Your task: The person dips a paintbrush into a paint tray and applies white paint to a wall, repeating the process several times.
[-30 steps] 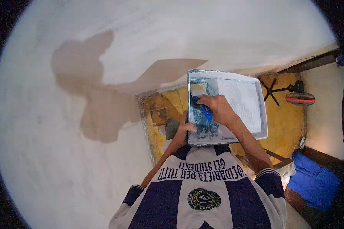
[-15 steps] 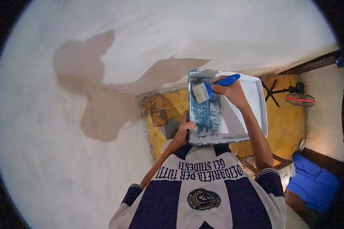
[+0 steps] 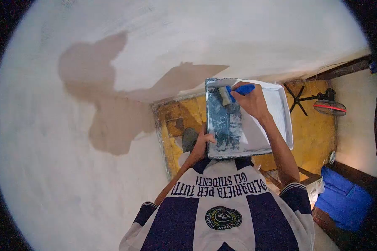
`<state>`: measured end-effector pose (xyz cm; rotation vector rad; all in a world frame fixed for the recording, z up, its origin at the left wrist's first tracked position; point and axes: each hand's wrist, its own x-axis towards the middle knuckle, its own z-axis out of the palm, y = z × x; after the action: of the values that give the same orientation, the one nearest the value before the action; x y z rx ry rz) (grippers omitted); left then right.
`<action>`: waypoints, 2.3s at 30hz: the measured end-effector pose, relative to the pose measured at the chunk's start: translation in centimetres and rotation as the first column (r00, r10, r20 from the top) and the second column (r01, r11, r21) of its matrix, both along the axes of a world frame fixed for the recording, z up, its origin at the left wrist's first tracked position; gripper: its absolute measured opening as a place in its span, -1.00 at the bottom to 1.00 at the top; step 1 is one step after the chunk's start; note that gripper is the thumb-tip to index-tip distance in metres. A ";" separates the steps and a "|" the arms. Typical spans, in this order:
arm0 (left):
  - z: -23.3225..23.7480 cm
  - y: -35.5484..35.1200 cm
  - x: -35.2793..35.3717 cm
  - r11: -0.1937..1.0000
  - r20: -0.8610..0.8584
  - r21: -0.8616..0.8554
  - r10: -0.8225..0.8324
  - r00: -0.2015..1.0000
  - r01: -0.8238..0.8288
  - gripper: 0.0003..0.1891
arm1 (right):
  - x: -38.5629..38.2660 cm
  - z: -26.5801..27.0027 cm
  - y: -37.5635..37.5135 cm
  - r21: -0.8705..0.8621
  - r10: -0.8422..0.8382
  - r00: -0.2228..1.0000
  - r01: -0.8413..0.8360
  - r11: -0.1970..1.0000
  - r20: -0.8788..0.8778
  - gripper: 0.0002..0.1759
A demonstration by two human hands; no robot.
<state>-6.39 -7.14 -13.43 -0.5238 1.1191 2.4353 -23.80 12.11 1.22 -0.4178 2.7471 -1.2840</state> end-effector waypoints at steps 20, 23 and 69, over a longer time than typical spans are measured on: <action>-6.8 0.7 0.6 0.995 -0.027 -0.101 -0.003 1.000 0.001 -0.15 | 1.1 -0.3 1.2 -0.047 0.136 0.965 -0.128 0.991 0.225 -0.85; -7.5 1.0 0.6 0.991 -0.030 -0.134 0.004 1.000 -0.008 -0.17 | 0.1 -1.0 1.6 -0.116 0.089 0.988 -0.075 0.990 0.122 -0.84; 0.1 0.8 -0.2 1.000 0.020 0.023 0.009 1.000 -0.010 -0.12 | 0.0 -2.0 0.9 0.066 0.459 0.863 -0.456 0.888 -0.209 -0.73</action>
<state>-6.59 -6.30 -13.28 -0.5460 1.0822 2.4426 -23.78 13.05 -0.78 -1.1948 2.5748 -1.1448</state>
